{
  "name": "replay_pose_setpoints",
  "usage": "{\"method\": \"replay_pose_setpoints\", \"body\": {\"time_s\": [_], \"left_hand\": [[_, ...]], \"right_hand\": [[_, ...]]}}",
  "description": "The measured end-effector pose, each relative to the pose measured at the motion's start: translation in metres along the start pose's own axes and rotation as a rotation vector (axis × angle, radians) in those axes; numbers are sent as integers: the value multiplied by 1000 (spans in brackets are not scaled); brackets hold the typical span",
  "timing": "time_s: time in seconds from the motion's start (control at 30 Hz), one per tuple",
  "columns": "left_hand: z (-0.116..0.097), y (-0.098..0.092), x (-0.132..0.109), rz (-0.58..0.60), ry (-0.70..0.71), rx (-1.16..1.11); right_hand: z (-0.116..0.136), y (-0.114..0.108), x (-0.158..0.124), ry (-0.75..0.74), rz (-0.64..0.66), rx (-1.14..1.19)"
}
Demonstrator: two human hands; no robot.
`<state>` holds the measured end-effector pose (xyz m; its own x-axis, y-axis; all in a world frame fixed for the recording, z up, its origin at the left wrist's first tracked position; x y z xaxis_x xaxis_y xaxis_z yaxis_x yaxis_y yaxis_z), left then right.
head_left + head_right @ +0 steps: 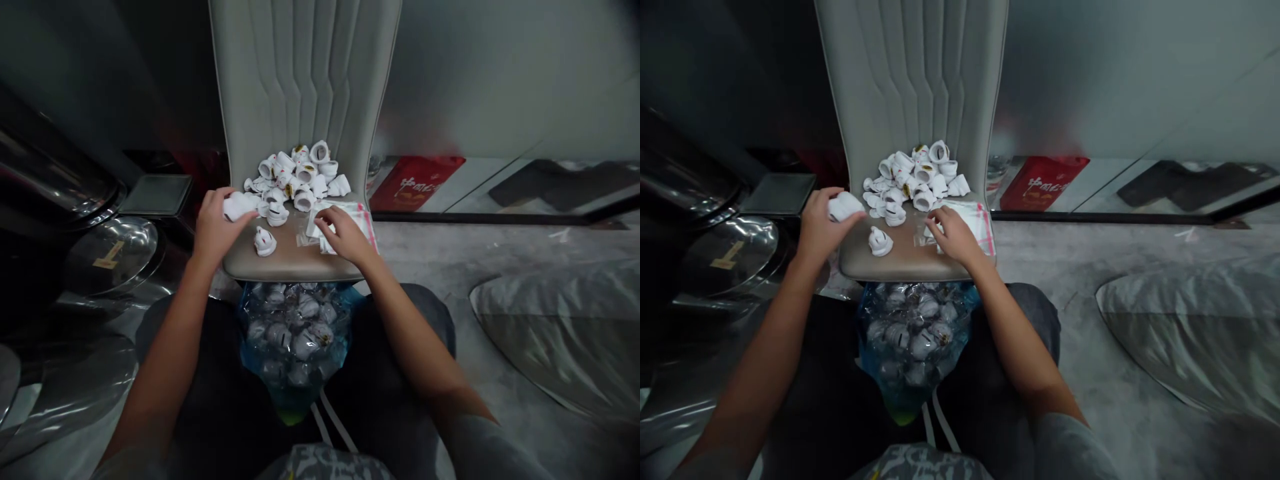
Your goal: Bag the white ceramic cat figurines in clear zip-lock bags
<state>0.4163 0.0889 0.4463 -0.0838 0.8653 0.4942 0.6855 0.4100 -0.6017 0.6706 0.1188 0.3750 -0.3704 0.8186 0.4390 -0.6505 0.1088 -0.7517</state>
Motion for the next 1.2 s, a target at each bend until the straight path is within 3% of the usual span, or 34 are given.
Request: {"method": "replay_pose_setpoints", "body": {"time_s": [0.07, 0.17, 0.33, 0.47, 0.6, 0.73, 0.8, 0.9, 1.0, 1.07, 1.13, 1.2], "left_hand": [[28, -5, 5, 33, -154, 102], [59, 3, 3, 95, -332, 200], [73, 37, -1, 233, -352, 111], [80, 47, -2, 268, -385, -2], [76, 44, 5, 215, -307, -34], [47, 43, 14, 118, -90, -38], [24, 53, 13, 131, 22, -125], [-6, 78, -1, 251, 92, -299], [-25, 102, -18, 388, 77, -405], [-25, 107, -23, 420, 37, -442], [-15, 104, -18, 381, -46, -489], [4, 92, -8, 257, -171, -561]], "right_hand": [[5, 25, 13, -47, 81, -56], [5, 58, 37, -41, 134, -72], [-4, 99, 68, 59, 194, -96], [-4, 117, 70, 100, 196, -82], [-7, 111, 68, 154, 149, -21], [-8, 91, 69, 158, 152, 189], [-2, 80, 66, 115, 193, 329], [7, 64, 54, 81, 261, 532], [6, 54, 40, 119, 306, 649], [-1, 56, 38, 176, 325, 702], [-12, 64, 42, 246, 320, 741], [-22, 74, 53, 279, 275, 675]]}}
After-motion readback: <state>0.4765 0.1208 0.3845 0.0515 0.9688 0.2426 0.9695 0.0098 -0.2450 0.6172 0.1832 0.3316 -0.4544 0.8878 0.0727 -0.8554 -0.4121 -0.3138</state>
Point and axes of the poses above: each hand's wrist, its own x-axis towards the middle knuckle, its own y-axis out of the palm, z = x × y, the point moved 9 cm from there along x, towards the middle knuckle, and after that the axes turned 14 degrees about -x, right-handed, at the moved point
